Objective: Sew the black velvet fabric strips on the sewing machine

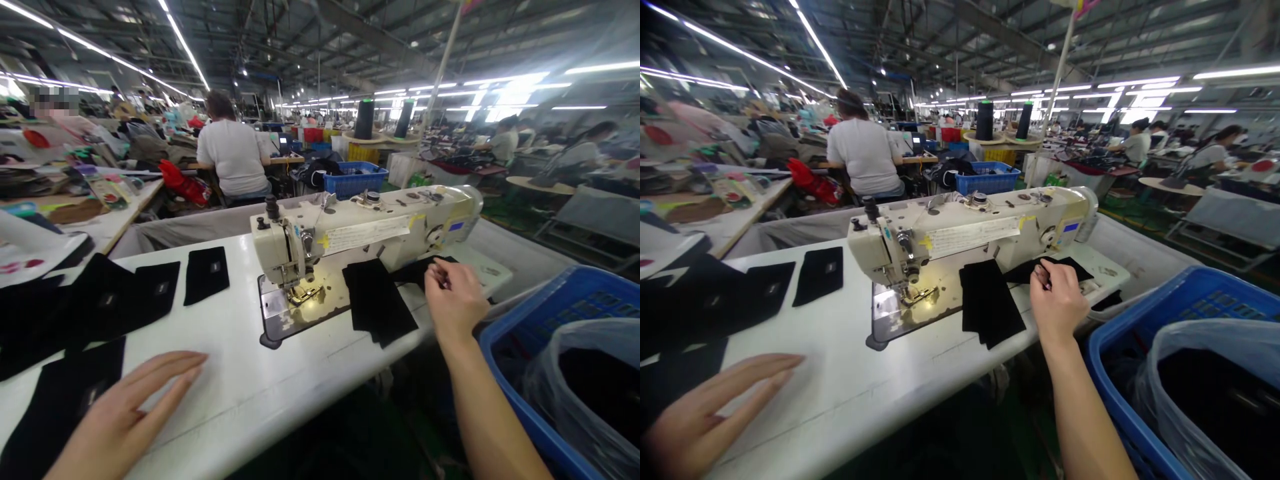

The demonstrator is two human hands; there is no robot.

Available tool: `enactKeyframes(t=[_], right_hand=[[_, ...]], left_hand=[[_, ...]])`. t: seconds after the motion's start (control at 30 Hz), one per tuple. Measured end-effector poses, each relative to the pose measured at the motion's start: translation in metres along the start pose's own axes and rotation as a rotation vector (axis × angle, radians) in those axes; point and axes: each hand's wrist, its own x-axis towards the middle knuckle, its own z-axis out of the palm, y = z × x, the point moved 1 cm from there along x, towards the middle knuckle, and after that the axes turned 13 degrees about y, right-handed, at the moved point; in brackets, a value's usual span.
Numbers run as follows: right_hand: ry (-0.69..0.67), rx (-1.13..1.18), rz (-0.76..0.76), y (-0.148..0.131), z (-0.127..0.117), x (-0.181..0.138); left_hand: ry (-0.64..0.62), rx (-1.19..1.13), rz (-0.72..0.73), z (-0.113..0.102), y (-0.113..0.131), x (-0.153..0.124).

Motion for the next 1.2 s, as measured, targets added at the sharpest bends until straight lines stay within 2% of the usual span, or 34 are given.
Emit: enactKeyframes(t=[0.07,0.17,0.23,0.3,0.37,0.47,0.57,0.6,0.67,0.77,0.83,0.87,0.93,1.0,1.07,1.13,1.2], right_hand=[[0.055,0.026,-0.022,-0.005,-0.002,0.007],[0.065,0.035,-0.037,-0.009,0.001,0.017],[0.035,0.010,-0.035,-0.011,0.008,0.025],[0.007,-0.028,-0.025,-0.011,0.014,0.034],[0.018,-0.044,-0.015,-0.012,0.015,0.045],[0.098,-0.008,0.033,-0.014,0.000,0.064],[0.094,0.110,0.231,-0.017,-0.028,0.077],[0.035,0.168,0.318,-0.018,-0.037,0.079],[-0.181,0.309,0.473,-0.020,-0.050,0.075],[-0.646,0.582,0.650,-0.025,-0.057,0.054],[-0.920,0.697,0.784,-0.029,-0.057,0.031],[-1.018,0.708,0.858,-0.031,-0.057,0.018],[-1.142,0.679,0.974,-0.038,-0.057,-0.008],[-1.213,0.677,0.990,-0.045,-0.059,-0.030],[-1.195,0.703,0.894,-0.054,-0.062,-0.044],[-1.041,0.687,0.751,-0.061,-0.068,-0.049],[-0.845,0.639,0.636,-0.069,-0.076,-0.048]], left_hand=[[-0.222,-0.219,0.027,0.020,0.047,0.004],[-0.537,-0.453,0.116,0.047,0.118,0.011],[-0.628,-0.520,0.195,0.066,0.155,0.012],[-0.572,-0.490,0.422,0.091,0.180,0.011],[-0.490,-0.364,0.617,0.122,0.196,0.010],[-0.474,-0.203,0.624,0.168,0.206,0.014],[-0.433,-0.206,0.553,0.190,0.213,0.022],[-0.426,-0.263,0.500,0.191,0.216,0.025],[-0.431,-0.488,0.313,0.184,0.221,0.028],[-0.419,-1.016,-0.145,0.163,0.223,0.028],[-0.371,-1.311,-0.452,0.149,0.214,0.028],[-0.341,-1.389,-0.576,0.143,0.207,0.029],[-0.274,-1.403,-0.741,0.133,0.189,0.031],[-0.202,-1.298,-0.791,0.123,0.169,0.033],[-0.156,-1.167,-0.722,0.112,0.153,0.032],[-0.109,-1.015,-0.577,0.101,0.143,0.030],[0.003,-0.784,-0.364,0.088,0.140,0.025]])
